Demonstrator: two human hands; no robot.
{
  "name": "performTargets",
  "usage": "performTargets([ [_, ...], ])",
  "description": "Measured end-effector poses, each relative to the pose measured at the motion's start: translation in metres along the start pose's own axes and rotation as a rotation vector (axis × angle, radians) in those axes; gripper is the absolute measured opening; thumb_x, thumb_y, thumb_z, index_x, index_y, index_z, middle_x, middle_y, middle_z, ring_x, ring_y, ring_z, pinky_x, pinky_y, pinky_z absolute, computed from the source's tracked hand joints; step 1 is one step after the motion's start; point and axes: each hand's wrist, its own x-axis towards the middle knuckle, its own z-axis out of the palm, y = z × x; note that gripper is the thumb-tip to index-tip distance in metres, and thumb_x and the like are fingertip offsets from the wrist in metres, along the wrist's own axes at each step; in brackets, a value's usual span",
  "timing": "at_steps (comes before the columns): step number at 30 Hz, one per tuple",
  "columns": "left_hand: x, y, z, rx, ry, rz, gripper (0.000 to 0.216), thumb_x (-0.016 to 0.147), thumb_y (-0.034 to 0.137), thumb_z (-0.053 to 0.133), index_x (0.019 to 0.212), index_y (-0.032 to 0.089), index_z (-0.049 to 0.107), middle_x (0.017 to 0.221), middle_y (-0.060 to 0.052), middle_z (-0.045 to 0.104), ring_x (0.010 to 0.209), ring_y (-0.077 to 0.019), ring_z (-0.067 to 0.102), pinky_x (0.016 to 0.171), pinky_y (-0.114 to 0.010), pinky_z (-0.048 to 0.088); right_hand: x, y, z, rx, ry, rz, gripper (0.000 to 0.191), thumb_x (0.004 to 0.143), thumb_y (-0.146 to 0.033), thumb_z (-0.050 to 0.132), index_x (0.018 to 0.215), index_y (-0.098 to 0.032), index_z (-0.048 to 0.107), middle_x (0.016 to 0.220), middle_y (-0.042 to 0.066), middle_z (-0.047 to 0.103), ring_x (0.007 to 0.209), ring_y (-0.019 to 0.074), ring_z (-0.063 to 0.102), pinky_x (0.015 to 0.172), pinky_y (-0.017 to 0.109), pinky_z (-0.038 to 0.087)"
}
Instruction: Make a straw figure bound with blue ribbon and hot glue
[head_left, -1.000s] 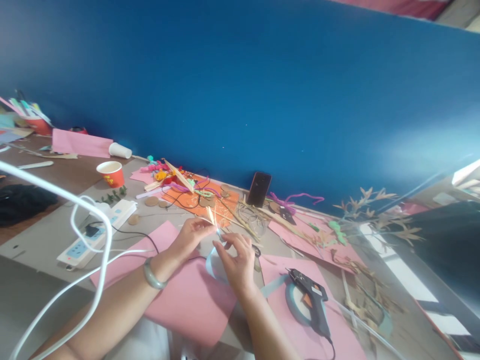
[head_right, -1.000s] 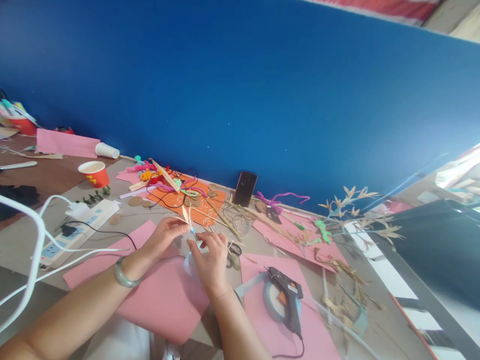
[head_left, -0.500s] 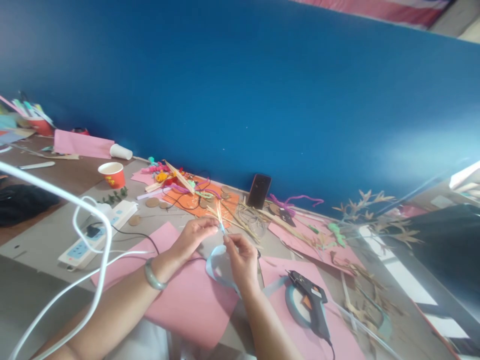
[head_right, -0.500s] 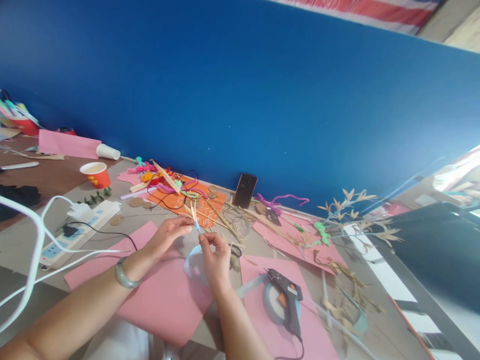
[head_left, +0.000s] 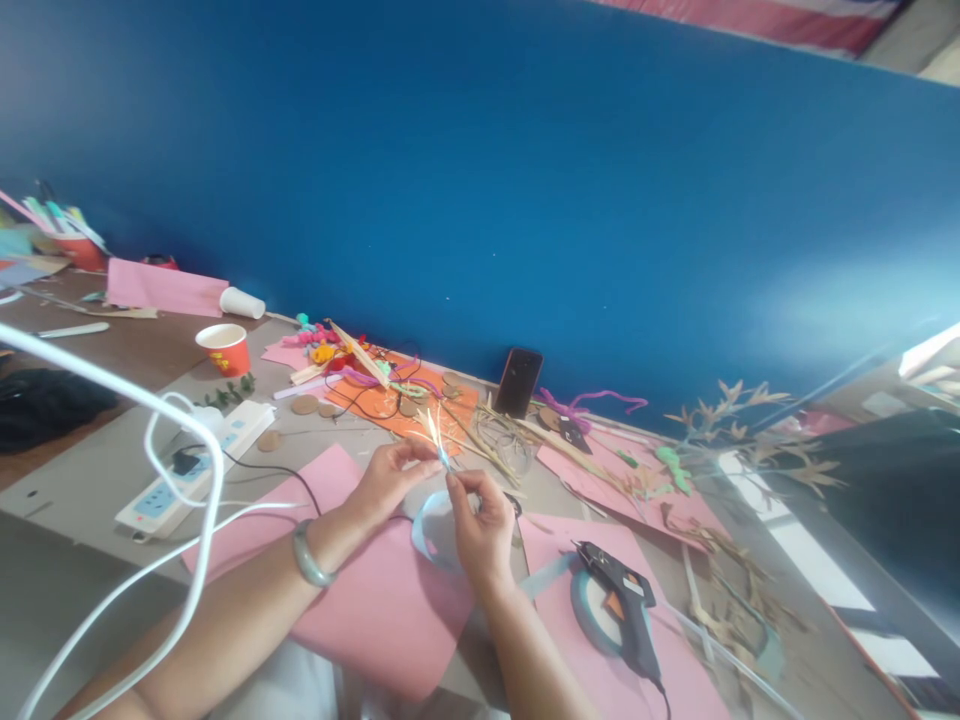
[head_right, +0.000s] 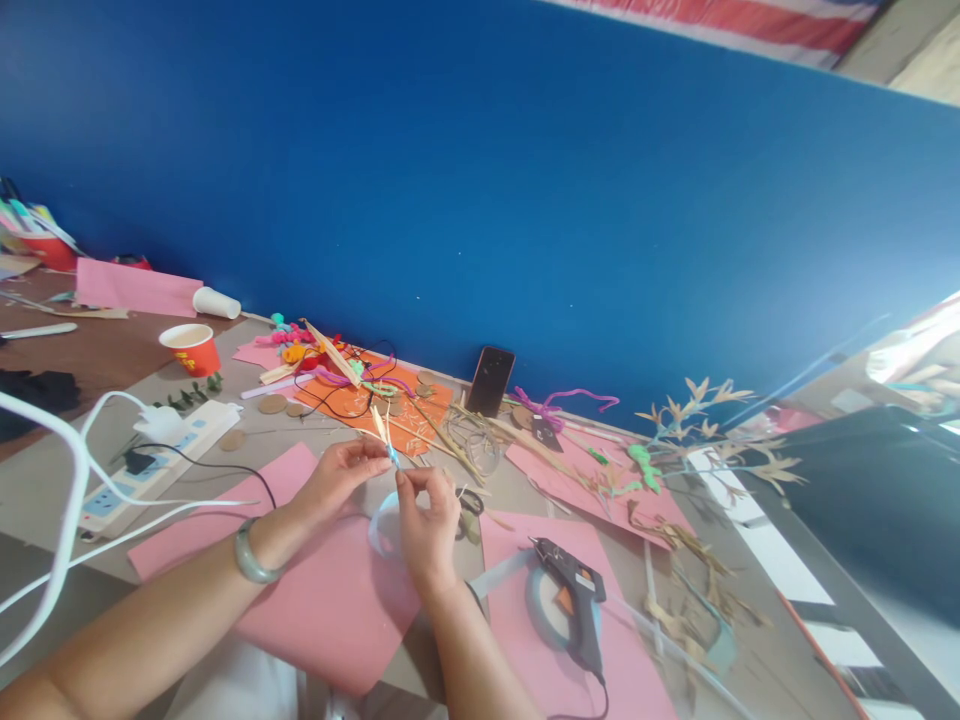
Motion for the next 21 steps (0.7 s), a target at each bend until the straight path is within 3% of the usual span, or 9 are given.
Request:
performTargets([
  [5,-0.0015,0.0044,0.0013,-0.016,-0.013,0.014,0.010,0.066,0.022,0.073,0.070,0.014,0.067,0.082,-0.002,0.064,0.082,-0.0155,0.059,0.080,-0.026,0.043,-0.0010,0.0019,0.0007,0.004,-0.050,0.049,0.017,0.083,-0.032,0.060,0.070,-0.021,0.064,0.064,0.000,0.064,0.063,0.0172,0.056,0.068,0.030,0.040],
  [12,-0.0024,0.0049,0.0032,-0.216,-0.066,-0.159,0.017,0.064,0.023,0.074,0.070,0.012,0.062,0.066,0.000,0.061,0.061,-0.0109,0.056,0.062,-0.023,0.043,0.0005,0.0028,0.0023,0.165,-0.174,0.159,0.027,0.085,-0.040,0.057,0.071,-0.018,0.065,0.060,-0.001,0.059,0.056,0.0136,0.053,0.059,0.026,0.040],
  [16,-0.0037,0.0080,0.0038,-0.274,-0.144,-0.195,0.017,0.067,0.023,0.072,0.067,0.012,0.059,0.061,0.000,0.059,0.056,-0.0106,0.056,0.058,-0.023,0.042,0.0015,0.0006,0.0017,0.241,-0.230,0.159,0.029,0.087,-0.040,0.055,0.071,-0.018,0.064,0.058,-0.001,0.056,0.057,0.0131,0.051,0.060,0.025,0.041],
  [21,-0.0039,0.0081,0.0037,-0.326,-0.130,-0.242,0.018,0.066,0.021,0.073,0.071,0.013,0.058,0.061,0.000,0.060,0.056,-0.0110,0.057,0.056,-0.023,0.043,0.0004,0.0011,0.0027,0.268,-0.234,0.147,0.027,0.087,-0.039,0.055,0.072,-0.018,0.064,0.060,-0.001,0.055,0.058,0.0127,0.050,0.061,0.025,0.040],
])
